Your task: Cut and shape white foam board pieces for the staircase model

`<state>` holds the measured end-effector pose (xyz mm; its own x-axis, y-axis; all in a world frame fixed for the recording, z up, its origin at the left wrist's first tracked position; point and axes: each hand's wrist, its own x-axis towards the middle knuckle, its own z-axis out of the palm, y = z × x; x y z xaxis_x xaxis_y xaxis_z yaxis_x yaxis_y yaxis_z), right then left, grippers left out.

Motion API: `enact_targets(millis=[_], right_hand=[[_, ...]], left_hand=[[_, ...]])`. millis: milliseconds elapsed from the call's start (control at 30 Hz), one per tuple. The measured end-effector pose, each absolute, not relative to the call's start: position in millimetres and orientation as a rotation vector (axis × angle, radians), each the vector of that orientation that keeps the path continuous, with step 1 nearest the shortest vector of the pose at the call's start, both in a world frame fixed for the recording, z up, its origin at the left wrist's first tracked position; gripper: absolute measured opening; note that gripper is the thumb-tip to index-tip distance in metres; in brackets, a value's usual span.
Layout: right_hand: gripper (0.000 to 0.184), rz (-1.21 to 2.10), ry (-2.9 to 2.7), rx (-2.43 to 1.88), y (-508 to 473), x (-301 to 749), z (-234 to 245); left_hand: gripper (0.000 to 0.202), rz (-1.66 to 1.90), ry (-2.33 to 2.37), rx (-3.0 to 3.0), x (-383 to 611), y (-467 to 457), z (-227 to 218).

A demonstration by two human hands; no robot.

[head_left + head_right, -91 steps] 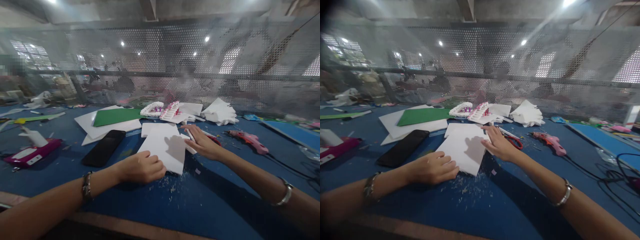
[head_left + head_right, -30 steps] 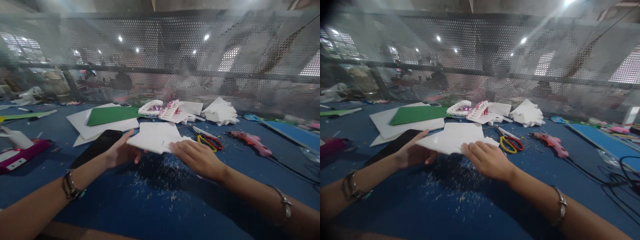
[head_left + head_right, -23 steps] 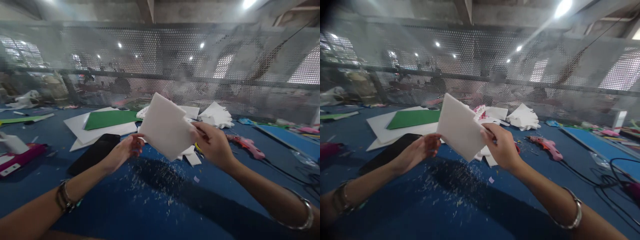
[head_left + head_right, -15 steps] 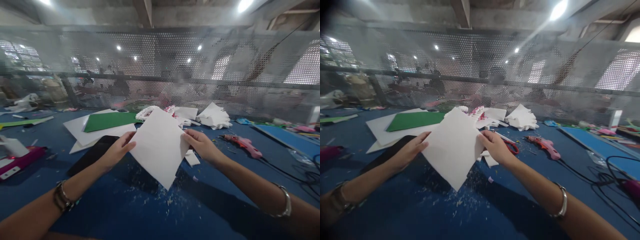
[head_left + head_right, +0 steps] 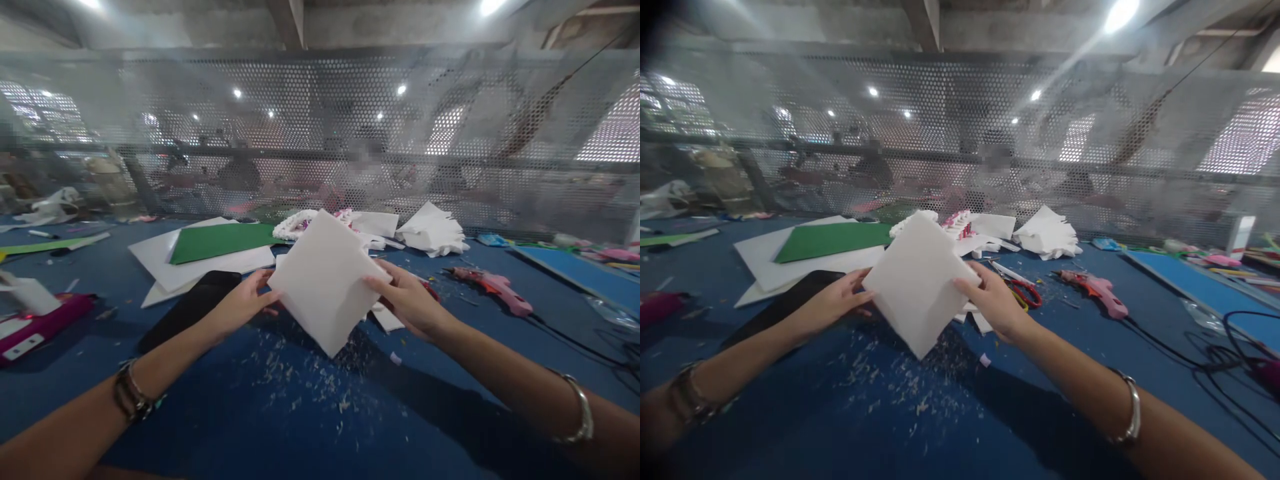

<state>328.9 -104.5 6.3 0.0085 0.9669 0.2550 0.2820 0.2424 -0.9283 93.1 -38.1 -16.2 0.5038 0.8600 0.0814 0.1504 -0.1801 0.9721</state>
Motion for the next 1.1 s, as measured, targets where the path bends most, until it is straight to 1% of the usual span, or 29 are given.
enact_targets(millis=[33, 100, 200, 233, 267, 333, 400, 467, 567, 633, 700, 767, 833, 900, 1000, 1100], right_hand=[[0.024, 0.642, -1.533, -1.251, -105.5, 330.1, 11.2], [0.020, 0.127, -1.672, -1.205, -109.8, 331.0, 21.0], [0.016, -0.759, -2.020, -0.859, -120.5, 325.9, 29.5], [0.016, -0.995, -2.142, -0.721, -124.2, 322.6, 29.8], [0.015, -1.172, -2.249, -0.612, -127.4, 318.9, 28.6], [0.012, -1.342, -2.365, -0.477, -131.3, 311.8, 23.5], [0.012, -1.371, -2.392, -0.399, -131.1, 307.6, 16.7], [0.012, -1.357, -2.388, -0.375, -128.3, 307.1, 10.5], [0.014, -1.296, -2.411, -0.431, -123.8, 311.0, 3.0], [0.017, -1.224, -2.450, -0.496, -122.7, 314.2, -1.6], [0.018, -1.074, -2.500, -0.601, -122.8, 316.7, -5.7], [0.020, -0.790, -2.538, -0.759, -123.4, 318.3, -8.3], [0.027, -0.477, -2.525, -0.894, -123.5, 318.9, -8.7], [0.036, -0.296, -2.492, -0.962, -122.2, 318.6, -7.2], [0.045, -0.268, -2.536, -0.976, -117.7, 317.0, -3.9], [0.045, -0.308, -2.609, -0.924, -112.5, 316.0, -2.0]], left_hand=[[0.046, 0.851, 0.885, 1.636, 94.2, -37.7, -18.0], [0.041, 0.847, 0.858, 1.667, 96.7, -41.6, -20.5], [0.033, 0.666, 0.672, 1.759, 100.9, -58.6, -19.5], [0.033, 0.597, 0.582, 1.758, 102.6, -65.7, -17.8], [0.033, 0.541, 0.477, 1.735, 104.7, -72.7, -15.6], [0.033, 0.487, 0.329, 1.691, 110.5, -84.4, -11.2], [0.036, 0.534, 0.316, 1.648, 118.8, -91.6, -8.8], [0.039, 0.635, 0.417, 1.555, 128.8, -94.8, -10.4], [0.038, 0.710, 0.578, 1.330, 143.5, -95.8, -19.3], [0.038, 0.675, 0.612, 1.191, 150.3, -95.4, -25.6], [0.039, 0.621, 0.576, 1.077, 153.6, -93.5, -29.1], [0.038, 0.613, 0.555, 1.032, 153.9, -89.4, -29.6], [0.033, 0.658, 0.618, 1.083, 152.6, -83.5, -29.2], [0.025, 0.680, 0.707, 1.186, 151.5, -77.4, -30.1], [0.016, 0.641, 0.749, 1.286, 151.6, -71.6, -34.2], [0.016, 0.596, 0.736, 1.304, 153.2, -70.5, -37.1]])
